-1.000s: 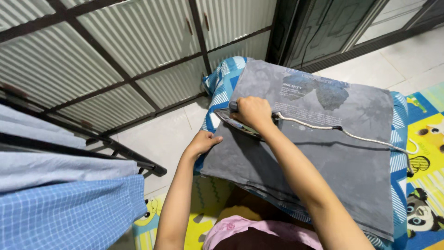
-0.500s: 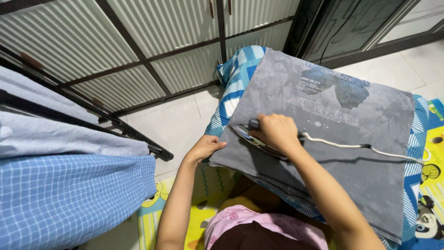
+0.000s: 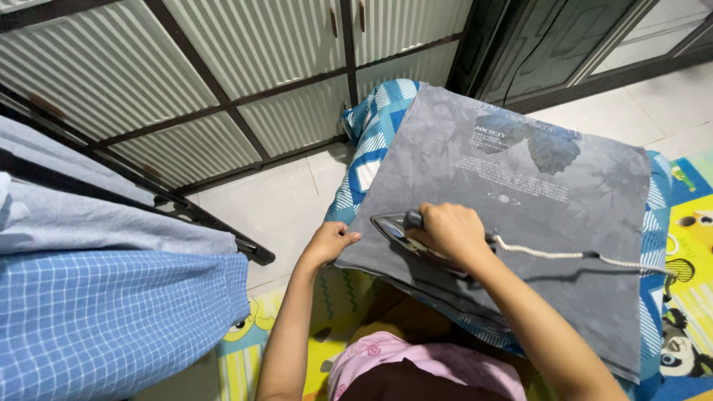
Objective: The person irons a gray t-shirt on a small ironing board. They smooth the fabric with one hand while moving the iron with the other, then flip the shirt to iron the other side and fold it.
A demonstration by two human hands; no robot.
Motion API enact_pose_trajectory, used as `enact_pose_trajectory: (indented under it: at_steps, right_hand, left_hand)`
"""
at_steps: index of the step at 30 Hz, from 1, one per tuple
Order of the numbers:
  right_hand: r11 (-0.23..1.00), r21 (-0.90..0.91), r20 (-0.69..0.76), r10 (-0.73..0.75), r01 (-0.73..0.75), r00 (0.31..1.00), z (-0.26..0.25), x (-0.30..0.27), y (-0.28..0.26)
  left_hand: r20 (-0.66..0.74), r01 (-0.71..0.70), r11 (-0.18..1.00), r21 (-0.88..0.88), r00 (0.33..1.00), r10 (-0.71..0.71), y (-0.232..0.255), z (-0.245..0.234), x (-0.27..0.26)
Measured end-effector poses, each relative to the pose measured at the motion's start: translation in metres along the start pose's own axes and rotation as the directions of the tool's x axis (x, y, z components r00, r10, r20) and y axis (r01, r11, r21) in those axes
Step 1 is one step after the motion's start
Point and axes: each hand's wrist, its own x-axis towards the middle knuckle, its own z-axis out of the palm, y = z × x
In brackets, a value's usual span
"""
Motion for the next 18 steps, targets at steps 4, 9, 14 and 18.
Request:
enact_pose_trajectory:
  at_steps: [4,9,14,18]
  right_hand:
    - [0.997,0.002,-0.057,0.073,-0.073,0.996,0.006,-0.006,-0.007]
    - [0.996,0.047,-0.202,0.089,-0.081,0.975,0.013,0.023,-0.027]
    - [0.996,0.040,-0.130,0.081,-0.076,0.988,0.016,0.023,-0.016]
    - [0.980,-0.061,-0.045,0.189,-0.191,0.981,0.009,-0.016,0.035]
  left_hand:
    - [-0.028,0.049,0.977,0.210,0.999,-0.044,0.023,-0.007,-0.010]
    - [-0.104,0.147,0.879,0.454,0.988,-0.112,0.057,-0.010,-0.024]
    - [-0.154,0.150,0.777,0.611,0.986,-0.070,0.083,-0.007,-0.035]
    - [-0.150,0.166,0.670,0.724,0.985,-0.083,0.096,0.002,-0.042]
